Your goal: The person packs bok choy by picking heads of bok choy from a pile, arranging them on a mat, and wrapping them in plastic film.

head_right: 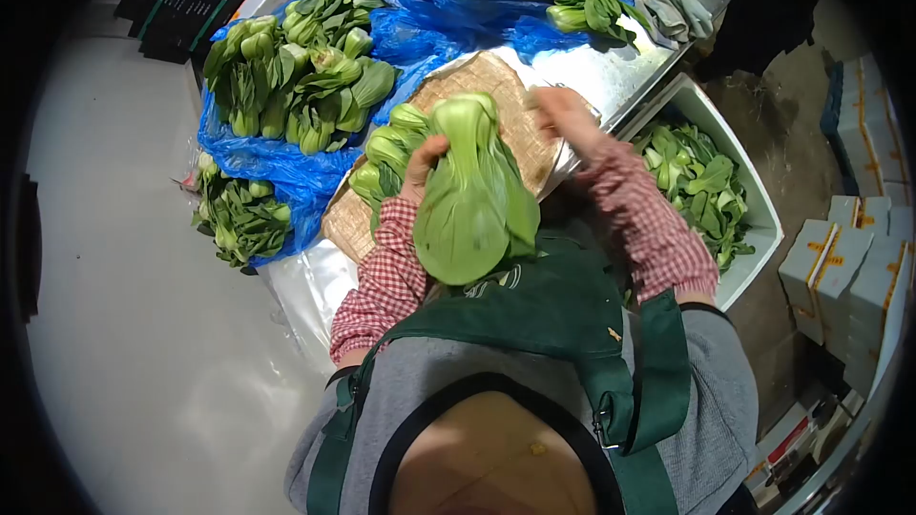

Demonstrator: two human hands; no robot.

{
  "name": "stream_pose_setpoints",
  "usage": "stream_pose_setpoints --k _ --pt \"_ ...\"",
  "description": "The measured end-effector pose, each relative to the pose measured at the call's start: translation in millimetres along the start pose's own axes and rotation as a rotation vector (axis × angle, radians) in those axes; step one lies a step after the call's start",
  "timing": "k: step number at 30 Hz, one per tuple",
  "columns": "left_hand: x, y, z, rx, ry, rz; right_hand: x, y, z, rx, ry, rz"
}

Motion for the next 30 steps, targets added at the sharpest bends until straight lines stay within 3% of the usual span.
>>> stream_pose_setpoints --k 1,3,5,6,8,11,13,15,16,19,20,23,28,30 --pt "-7.4 5.0 0.0 -0.057 -0.029 0.050 -3.7 35.1 -12.0 -0.156 0.040 0.027" --pt "-22.0 11.1 -4.3 -0.180 -0.079 0.144 -40.7 125.6 -31.9 -0.128 -0.070 -0.061" --pt "-25.8 10.5 -2.3 -0.177 -0.085 0.057 -75.5 198.7 -59.2 -0.272 -0.068 -1.541" --pt "-26.6 9.6 0.6 -0.171 -0.086 -0.032 -68.7 193.7 -60.7 -0.275 -0.069 -1.541" --pt "-21.4 7.2 8.1 -0.163 -0.083 -0.129 -31.5 158.5 -64.1 -0.121 0.005 -0.965" --pt "-10.7 8.9 22.6 -0.338 -0.134 0.354 23.5 59.8 -52.8 0.062 -0.013 -0.277" --pt "1.1 4.5 27.6 -0.380 -0.070 0.425 25.5 7.8 -32.6 0.171 -0.063 -0.233" --pt "10.2 -2.1 27.5 -0.474 0.034 0.572 15.6 -10.4 -17.1 0.218 0.274 -0.330" --pt "6.9 -9.3 26.0 -0.466 0.034 0.568 5.9 -5.7 -15.6 0.212 0.272 -0.336" --pt "-19.8 -26.2 5.3 -0.499 0.269 0.861 -13.2 -13.7 -21.7 0.784 0.131 0.610" --pt "-20.1 -24.6 1.2 -0.500 0.263 0.852 -14.6 -15.9 -24.0 0.784 0.120 0.607" --pt "-27.5 -16.4 -11.3 -0.562 0.110 1.032 -13.4 -41.8 -31.3 0.585 -0.033 1.095" --pt "-9.0 3.5 -13.0 -0.645 0.097 0.979 -12.3 -57.3 -21.9 0.737 0.072 1.160" --pt "0.9 5.9 1.8 -0.526 -0.028 1.053 -7.0 -60.1 -19.7 0.499 -0.004 0.750"
Point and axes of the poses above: each hand's wrist, its own z-axis towards the middle knuckle, its own y-axis out of the back of the hand, x = y × z, the point moved 5 cm from there along z, towards the middle knuckle, and after that the axes turned 15 degrees about x, right-handed, at the moved point
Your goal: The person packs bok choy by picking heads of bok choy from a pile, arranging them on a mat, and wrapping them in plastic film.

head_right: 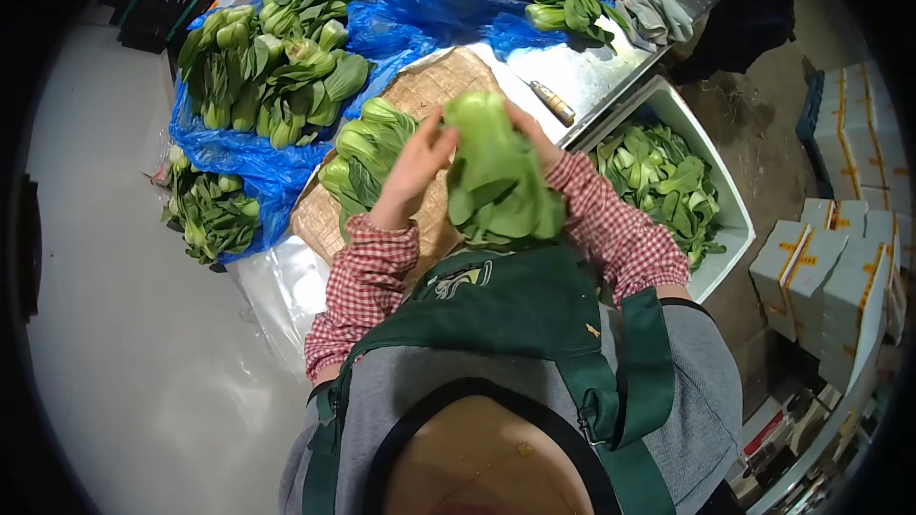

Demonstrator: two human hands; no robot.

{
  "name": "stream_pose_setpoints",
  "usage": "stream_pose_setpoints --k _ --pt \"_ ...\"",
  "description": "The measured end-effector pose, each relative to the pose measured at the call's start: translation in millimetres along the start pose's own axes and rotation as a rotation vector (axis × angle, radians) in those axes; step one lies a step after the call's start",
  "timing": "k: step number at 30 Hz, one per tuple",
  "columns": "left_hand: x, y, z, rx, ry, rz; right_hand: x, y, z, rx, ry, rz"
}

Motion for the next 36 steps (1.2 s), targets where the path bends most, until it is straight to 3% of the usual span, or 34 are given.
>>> stream_pose_setpoints --k 1,2,5,7,9,14,17,18,20,23,25,26,29,36 --pt "0.1 -1.5 2.6 0.020 -0.087 0.016 3.3 1.9 0.8 -0.133 -0.033 -0.198" --pt "4.4 1.3 2.7 0.017 -0.088 0.019 4.7 8.1 4.8 -0.128 -0.034 -0.198" --pt "20.9 9.7 3.1 -0.005 -0.024 -0.440 30.0 44.3 26.5 -0.023 -0.065 -1.464" --pt "19.3 9.8 0.8 0.023 -0.040 -0.497 71.9 87.8 12.4 -0.468 0.134 -1.955" --pt "17.5 7.8 -0.8 0.071 -0.071 -0.633 80.0 107.3 4.2 -0.808 -0.481 -2.114" --pt "24.9 -1.8 8.8 0.184 0.032 -0.796 61.6 194.9 -2.2 -0.725 -0.468 -2.085" --pt "16.3 -28.8 8.5 0.399 0.137 -1.349 76.5 201.7 -27.9 -0.707 -0.314 -1.906" --pt "15.5 -33.9 9.7 0.406 0.161 -1.348 85.9 182.1 -41.7 -0.728 -0.320 -1.889" --pt "12.6 -45.8 16.2 0.412 0.167 -1.314 103.4 117.0 -75.3 -0.632 -0.266 -1.167" --pt "14.9 -64.8 30.7 0.495 0.214 -1.195 118.3 49.9 -106.2 -0.556 -0.050 -1.170" --pt "14.6 -77.3 45.2 0.605 0.237 -0.982 128.2 -6.3 -120.4 -0.305 0.397 -1.932" --pt "12.1 -83.8 53.2 0.640 0.261 -0.976 129.6 -18.8 -133.0 -0.353 0.398 -1.936" --pt "-7.7 -102.4 84.0 0.770 0.099 -0.378 124.9 -42.8 -160.3 -0.443 0.083 -2.000" --pt "-3.7 -149.5 106.5 0.903 0.137 -0.250 113.3 -43.2 -191.0 -0.677 0.038 -2.194"
Point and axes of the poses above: each hand's wrist, its own z-axis towards the middle knuckle, its own y-axis out of the back of the hand, x = y × z, the point moved 5 cm from there along z, towards the middle knuckle, and after that the axes turned 15 degrees about x, right-handed, at the moved point
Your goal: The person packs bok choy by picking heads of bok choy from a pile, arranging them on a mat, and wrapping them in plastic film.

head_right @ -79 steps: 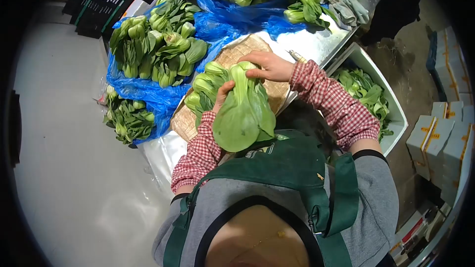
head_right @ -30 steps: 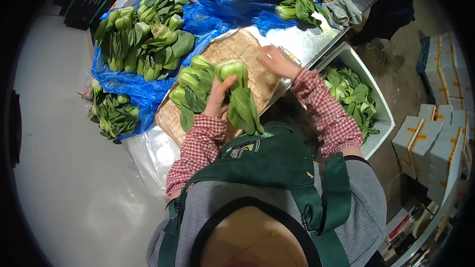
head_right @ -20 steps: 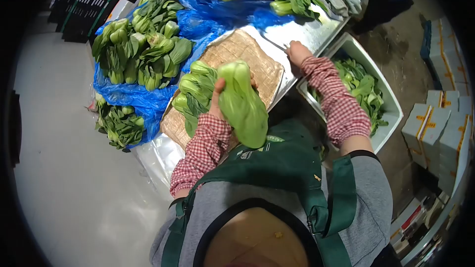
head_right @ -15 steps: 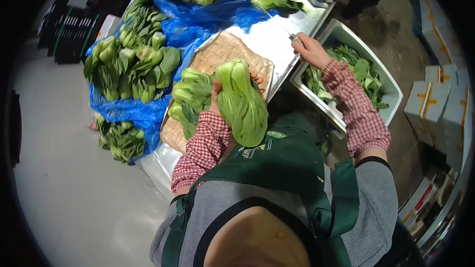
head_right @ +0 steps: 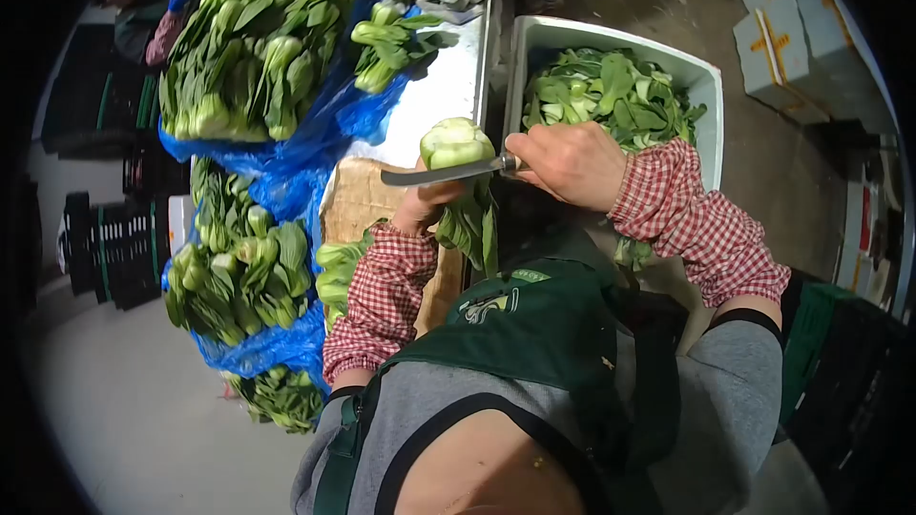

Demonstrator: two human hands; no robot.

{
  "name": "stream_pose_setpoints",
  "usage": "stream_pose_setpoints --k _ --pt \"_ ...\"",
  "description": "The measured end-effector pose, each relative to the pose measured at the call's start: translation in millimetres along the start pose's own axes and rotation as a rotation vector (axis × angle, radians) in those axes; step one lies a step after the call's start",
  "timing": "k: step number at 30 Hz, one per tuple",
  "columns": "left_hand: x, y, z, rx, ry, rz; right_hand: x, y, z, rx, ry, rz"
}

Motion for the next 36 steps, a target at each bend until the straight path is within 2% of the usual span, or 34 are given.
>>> stream_pose_setpoints --k 10,14,16,18,19,21,22,24,26,28,29,30,34,36 --pt "9.4 -17.7 40.6 0.135 0.116 -0.039 -32.4 -10.6 -31.9 0.038 -0.120 0.082" --pt "10.8 -35.3 65.8 0.235 0.169 -0.003 -45.1 -10.8 -53.5 -0.054 -0.196 0.029" --pt "1.7 -59.1 74.8 0.399 0.107 -0.044 -78.2 -46.3 -72.4 0.077 -0.498 0.023" --pt "3.1 -66.8 75.5 0.505 0.102 -0.064 -179.3 -114.6 -156.9 0.394 -0.997 0.143" --pt "6.2 -64.5 74.8 0.496 0.090 -0.061 -200.1 -139.8 -214.5 0.443 -1.101 0.176" --pt "8.1 -53.0 94.3 0.484 0.031 -0.030 -229.9 -134.8 -248.8 0.432 -1.272 0.160" --pt "17.9 -45.4 98.8 0.478 0.031 -0.029 -219.9 -121.4 -244.3 0.402 -1.340 0.145" --pt "45.7 -26.5 103.8 0.553 0.030 -0.446 -203.9 -74.3 -199.5 0.203 -1.292 0.161" --pt "47.2 -22.6 97.2 0.545 -0.003 -0.641 -202.7 -56.8 -148.7 0.057 -1.065 0.247" --pt "30.4 -25.6 86.0 0.461 -0.154 -0.997 -188.9 -59.7 -90.7 -0.110 -0.718 0.134" --pt "20.2 -20.6 79.4 0.428 -0.247 -1.163 -182.9 -73.1 -58.7 -0.011 -0.675 0.141" --pt "12.9 -13.6 69.6 0.400 -0.283 -1.137 -171.7 -86.1 -25.3 0.090 -0.629 0.144" --pt "-12.6 10.3 19.0 0.310 -0.517 -1.118 -98.1 -126.4 94.4 0.173 -0.274 0.019" --pt "-18.1 24.1 -1.1 0.171 -0.594 -1.051 -72.7 -153.1 137.7 0.205 -0.210 0.036"
Point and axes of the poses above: each hand's wrist, its own z-axis towards the middle knuckle, its own y-axis out of the back of the hand, x = y × z, the point moved 5 cm from there along z, towards the middle knuckle, and after that the axes turned 15 degrees about x, right-handed, at the moved point
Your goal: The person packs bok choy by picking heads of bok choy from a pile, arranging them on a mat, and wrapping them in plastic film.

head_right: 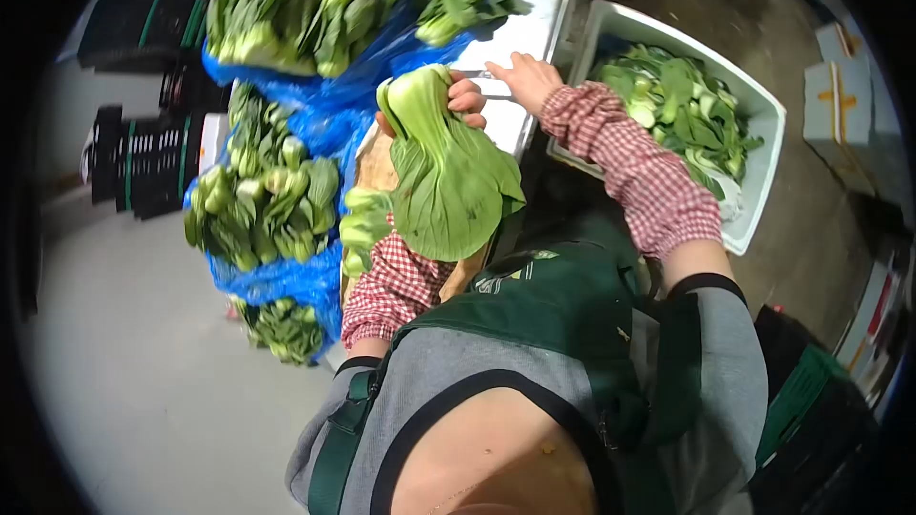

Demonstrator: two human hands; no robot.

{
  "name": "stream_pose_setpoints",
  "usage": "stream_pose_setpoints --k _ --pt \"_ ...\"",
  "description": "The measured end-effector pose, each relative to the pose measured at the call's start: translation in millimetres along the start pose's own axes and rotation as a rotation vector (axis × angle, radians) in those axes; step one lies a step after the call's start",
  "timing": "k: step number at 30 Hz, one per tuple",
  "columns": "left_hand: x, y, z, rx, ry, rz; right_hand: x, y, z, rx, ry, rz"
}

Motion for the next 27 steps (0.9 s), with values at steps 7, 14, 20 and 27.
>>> stream_pose_setpoints --k 7,14,20,27 --pt "-49.2 -2.1 -26.5 -0.270 -0.055 0.555 13.3 16.9 29.7 0.030 0.068 0.856" --pt "1.5 34.4 29.6 -0.528 0.182 0.961 -4.1 52.6 -32.2 0.029 0.280 1.394" --pt "54.5 109.7 72.5 -0.390 0.461 1.700 -78.9 31.6 -104.9 -0.352 0.207 1.834" --pt "113.1 147.0 112.9 -0.231 0.769 1.621 -117.0 32.4 -212.0 -0.319 0.303 2.461"
Point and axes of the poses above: each hand's wrist, its own z-axis towards the middle knuckle, its own y-axis out of the back of the hand, x = y × z, the point moved 5 cm from there along z, towards the middle knuckle, and after that the axes turned 15 degrees about x, right-handed, at the moved point
